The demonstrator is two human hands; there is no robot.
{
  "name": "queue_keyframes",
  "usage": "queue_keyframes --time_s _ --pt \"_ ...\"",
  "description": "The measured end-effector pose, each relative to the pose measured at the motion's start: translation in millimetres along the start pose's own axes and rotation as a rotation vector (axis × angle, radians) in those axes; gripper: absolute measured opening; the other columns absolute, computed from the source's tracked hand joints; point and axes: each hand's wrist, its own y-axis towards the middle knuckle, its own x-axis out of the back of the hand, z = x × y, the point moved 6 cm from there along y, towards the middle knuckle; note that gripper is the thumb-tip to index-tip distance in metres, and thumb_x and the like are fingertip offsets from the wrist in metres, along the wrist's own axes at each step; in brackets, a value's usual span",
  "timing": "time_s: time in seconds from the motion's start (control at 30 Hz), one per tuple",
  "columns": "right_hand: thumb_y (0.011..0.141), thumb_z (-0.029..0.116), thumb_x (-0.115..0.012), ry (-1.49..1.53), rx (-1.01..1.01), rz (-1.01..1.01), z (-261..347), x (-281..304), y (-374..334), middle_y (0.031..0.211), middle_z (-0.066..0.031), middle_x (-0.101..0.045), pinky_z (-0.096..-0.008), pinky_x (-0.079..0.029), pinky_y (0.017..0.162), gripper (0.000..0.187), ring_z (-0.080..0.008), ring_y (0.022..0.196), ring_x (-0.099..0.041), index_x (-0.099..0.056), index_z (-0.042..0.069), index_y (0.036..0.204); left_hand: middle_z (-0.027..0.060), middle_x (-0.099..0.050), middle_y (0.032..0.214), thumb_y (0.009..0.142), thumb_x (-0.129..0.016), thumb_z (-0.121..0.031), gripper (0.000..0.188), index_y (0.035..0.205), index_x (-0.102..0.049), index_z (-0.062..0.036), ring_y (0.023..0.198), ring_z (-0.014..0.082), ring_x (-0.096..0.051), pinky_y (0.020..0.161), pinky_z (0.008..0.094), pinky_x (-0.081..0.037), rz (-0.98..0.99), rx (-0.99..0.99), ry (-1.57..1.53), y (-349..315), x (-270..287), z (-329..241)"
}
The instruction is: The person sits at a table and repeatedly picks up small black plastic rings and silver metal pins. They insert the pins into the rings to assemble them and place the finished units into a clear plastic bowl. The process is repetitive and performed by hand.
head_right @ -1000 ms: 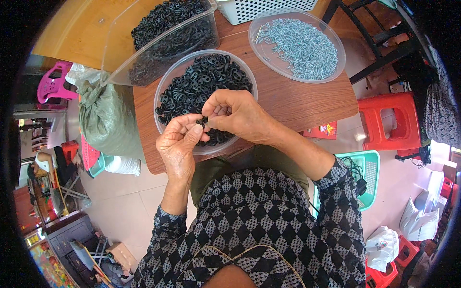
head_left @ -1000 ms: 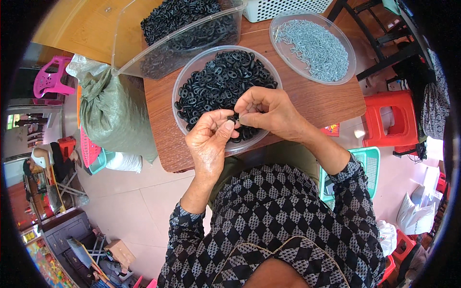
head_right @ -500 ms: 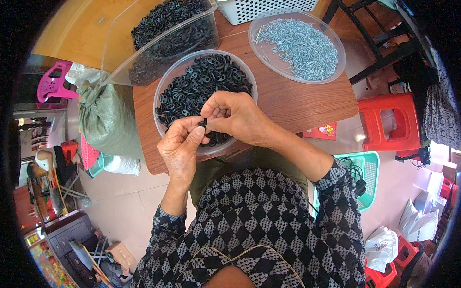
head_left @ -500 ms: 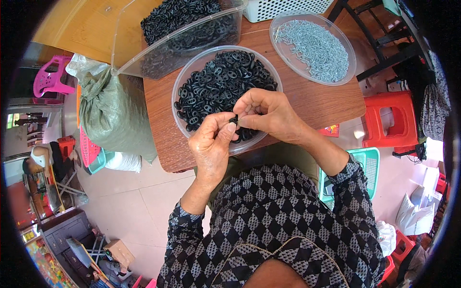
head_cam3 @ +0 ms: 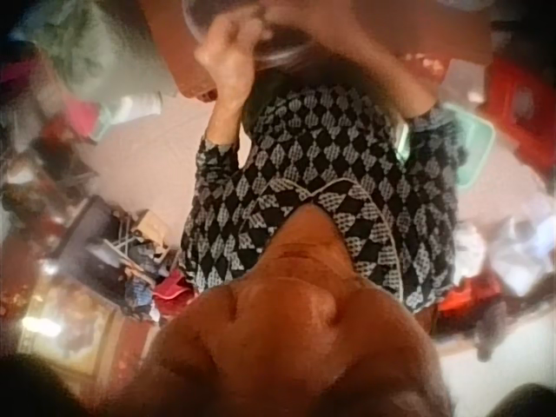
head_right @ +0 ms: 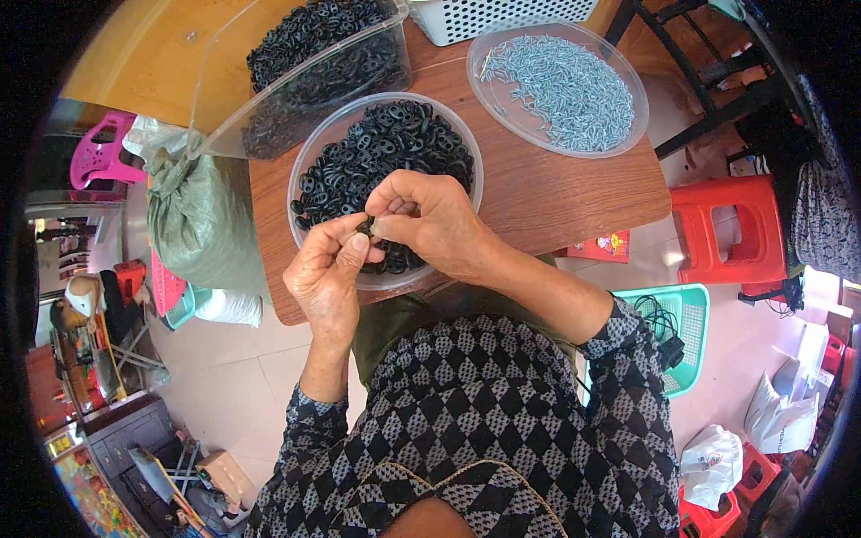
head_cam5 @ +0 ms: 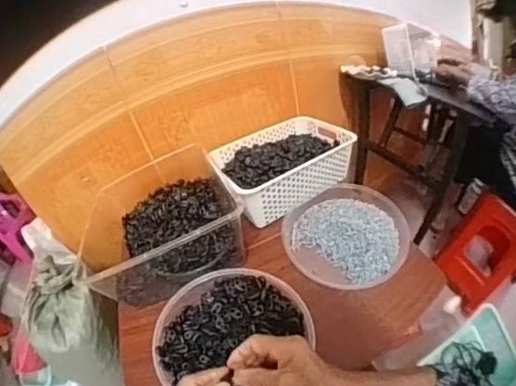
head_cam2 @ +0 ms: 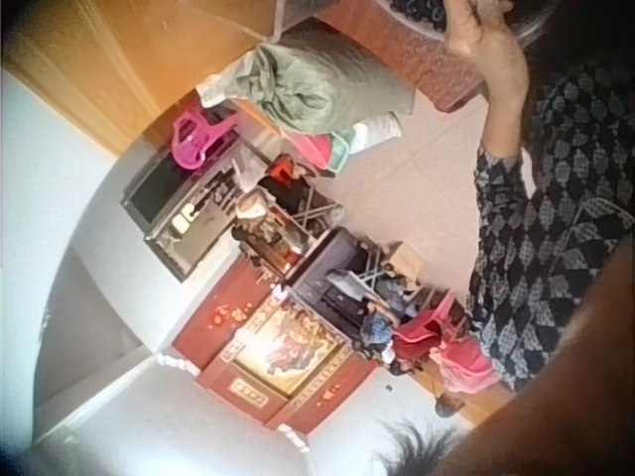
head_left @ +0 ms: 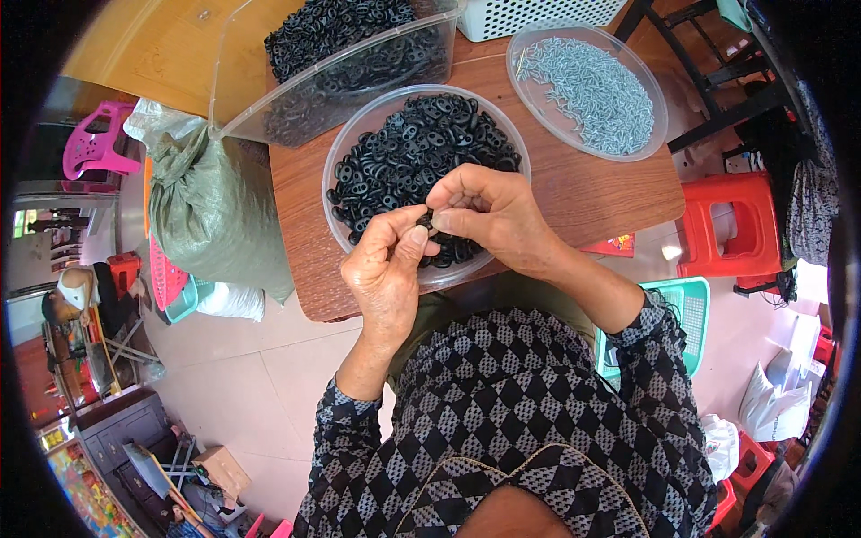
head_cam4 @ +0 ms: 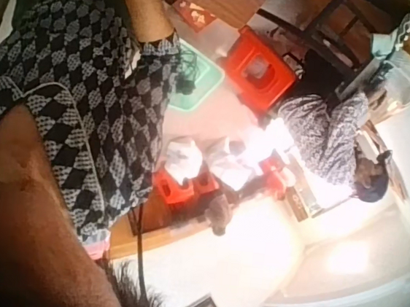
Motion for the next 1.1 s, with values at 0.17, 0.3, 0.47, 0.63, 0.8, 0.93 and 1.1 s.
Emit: queue_keyframes --time_s 0.17,0.3,0.47,0.63,0.8,0.93,1.1 --pt "0.08 0.002 -0.062 -0.047 0.041 -0.017 3 -3 -3 0.082 0.001 -0.058 -0.0188 -0.044 0.064 0.016 -0.0031 0.072 -0.052 -0.059 0.001 0.095 0.0044 -0.061 0.082 0.085 -0.056 0.003 0.017 0.102 -0.058 0.0034 0.068 0.0076 -0.057 0.061 0.0195 -0.049 -0.013 0.002 0.034 -2 1 0" --pt "0.078 0.002 -0.062 -0.049 0.035 -0.052 3 -5 -4 0.077 -0.0002 -0.058 -0.0212 -0.045 0.062 0.012 -0.0048 0.07 -0.053 -0.059 0.0 0.09 0.0021 -0.058 0.077 0.085 -0.056 0.004 0.02 0.105 -0.055 0.0024 0.067 0.0065 -0.055 0.061 0.0193 -0.049 -0.022 -0.006 0.031 -2 3 2" --pt "0.076 0.003 -0.061 -0.24 0.139 -0.104 9 -6 -6 0.075 -0.0047 -0.058 -0.0283 -0.045 0.063 0.01 -0.0144 0.07 -0.055 -0.058 0.0 0.085 0.0082 -0.063 0.08 0.084 -0.057 0.005 0.02 0.104 -0.054 0.006 0.065 0.0104 -0.058 0.061 0.0197 -0.049 -0.04 0.003 0.046 -4 3 3" --pt "0.075 0.004 -0.059 -0.483 0.362 -0.13 18 -12 -4 0.075 -0.0097 -0.054 -0.0376 -0.041 0.066 0.007 -0.0285 0.074 -0.052 -0.053 0.003 0.077 0.0058 -0.06 0.078 0.085 -0.056 0.004 0.02 0.105 -0.054 0.0048 0.065 0.0085 -0.056 0.06 0.0194 -0.048 -0.046 -0.01 0.012 -4 1 3" --pt "0.077 0.003 -0.057 -0.621 0.415 -0.113 18 -20 -2 0.075 -0.01 -0.053 -0.0377 -0.041 0.066 0.007 -0.0284 0.074 -0.051 -0.052 0.002 0.081 0.0006 -0.056 0.074 0.085 -0.056 0.004 0.02 0.105 -0.056 0.0016 0.064 0.0055 -0.053 0.058 0.0192 -0.048 -0.064 -0.1 0.103 -2 2 4" --pt "0.077 0.003 -0.057 -0.61 0.423 -0.093 16 -23 3 0.076 -0.0102 -0.053 -0.0365 -0.041 0.067 0.008 -0.0279 0.075 -0.052 -0.053 0.001 0.083 0.0011 -0.057 0.075 0.084 -0.056 0.005 0.022 0.106 -0.056 0.0015 0.064 0.0059 -0.053 0.058 0.0194 -0.048 -0.043 -0.163 0.253 1 6 -1" --pt "0.076 0.004 -0.06 -0.685 0.491 -0.08 30 -16 1 0.077 -0.0105 -0.055 -0.0352 -0.042 0.066 0.009 -0.0273 0.074 -0.053 -0.055 0.001 0.083 0.0026 -0.058 0.076 0.085 -0.056 0.004 0.022 0.107 -0.055 0.0026 0.066 0.007 -0.056 0.061 0.0201 -0.049 -0.082 -0.109 0.114 6 17 -1"
